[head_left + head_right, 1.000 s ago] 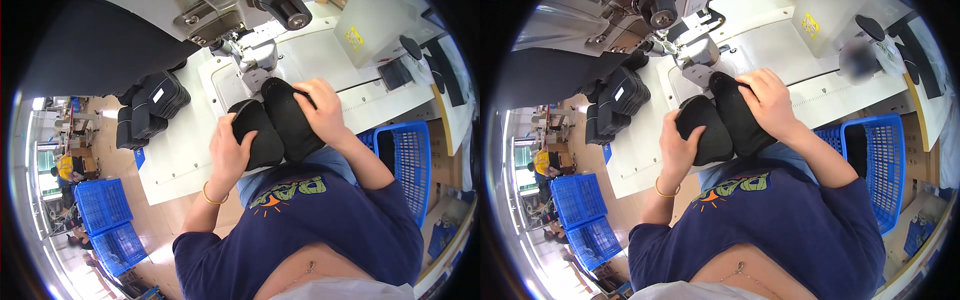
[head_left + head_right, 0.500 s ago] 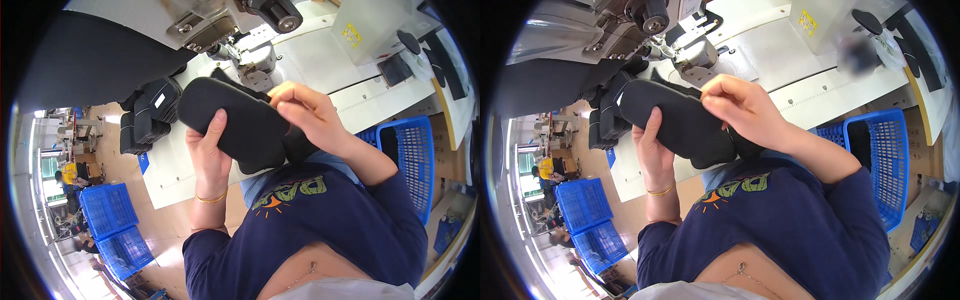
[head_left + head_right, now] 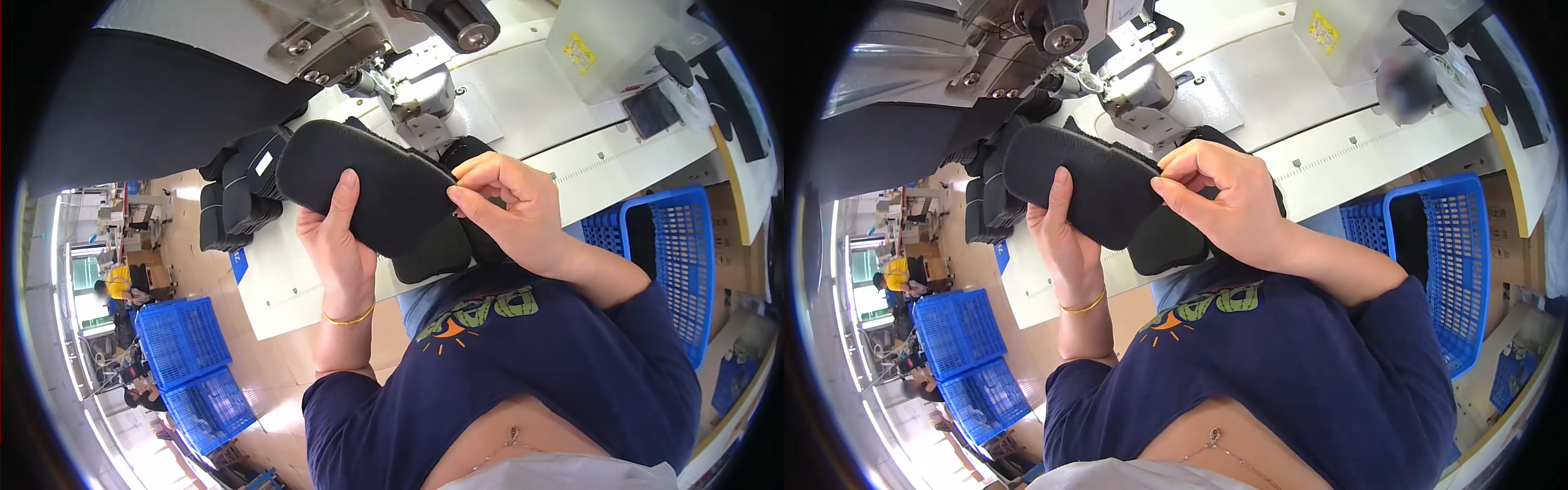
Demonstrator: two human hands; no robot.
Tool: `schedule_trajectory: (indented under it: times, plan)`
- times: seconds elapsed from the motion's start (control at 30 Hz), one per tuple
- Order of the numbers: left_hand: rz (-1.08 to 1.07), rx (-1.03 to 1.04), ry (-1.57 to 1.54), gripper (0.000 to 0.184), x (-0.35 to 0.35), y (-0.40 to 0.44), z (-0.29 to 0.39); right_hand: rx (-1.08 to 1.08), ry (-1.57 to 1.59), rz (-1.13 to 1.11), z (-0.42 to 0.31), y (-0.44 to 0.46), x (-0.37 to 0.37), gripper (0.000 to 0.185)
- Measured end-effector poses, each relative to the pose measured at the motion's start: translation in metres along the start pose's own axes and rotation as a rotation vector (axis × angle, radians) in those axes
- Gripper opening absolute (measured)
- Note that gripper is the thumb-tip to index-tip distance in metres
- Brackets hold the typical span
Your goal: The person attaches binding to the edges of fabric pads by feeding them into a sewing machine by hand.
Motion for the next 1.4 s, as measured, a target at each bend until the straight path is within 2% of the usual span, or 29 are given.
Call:
schedule_trajectory:
  times: [0.07,0.13,0.27,0.37,0.47,0.7,0.8,1.13,1.23,1.33,1.4]
  plan:
    - [-0.001,0.008,0.0,0.019,0.002,0.001,0.0,-0.038,-0.01,0.005,0.0,0.0,0.001,0.01]
    - [0.008,-0.005,-0.017,0.02,0.004,0.002,0.001,0.038,0.086,0.057,-0.002,-0.002,0.005,0.013]
    - [0.078,-0.019,0.01,0.02,0.004,0.012,0.0,0.032,0.052,0.042,0.0,0.002,0.007,0.029]
    - [0.043,-0.01,0.084,0.02,0.007,0.021,0.001,0.118,0.152,-0.003,0.001,0.006,0.009,0.024]
    - [0.042,0.058,0.237,0.019,0.013,0.033,0.003,0.334,0.141,-0.267,-0.008,0.02,0.0,0.019]
    - [-0.061,-0.044,0.359,0.018,0.025,0.083,0.01,0.267,0.204,-0.174,-0.009,0.05,0.005,0.023]
    - [-0.006,-0.132,0.466,0.015,0.023,0.099,0.013,0.233,0.233,-0.163,-0.007,0.058,0.007,0.025]
    - [-0.102,-0.171,0.378,0.016,0.016,0.113,0.009,0.219,0.251,-0.159,-0.005,0.058,0.011,0.025]
    - [-0.14,-0.13,0.365,0.019,0.016,0.113,0.006,0.227,0.254,-0.153,-0.002,0.057,0.013,0.024]
    - [0.001,-0.064,0.839,0.02,0.02,0.106,0.013,0.223,0.262,-0.143,0.001,0.059,0.014,0.022]
    - [-0.107,0.54,0.94,0.023,0.02,0.086,0.006,0.218,0.272,-0.139,0.001,0.06,0.015,0.022]
Point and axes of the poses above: each hand's wrist, its own y-axis towards the middle knuckle, its own x-axis out of the palm, z = x × y, the point moved 2 cm from there along y, towards the middle knuckle, and after that the axes turned 12 degrees about -y, right-handed, at the moved point
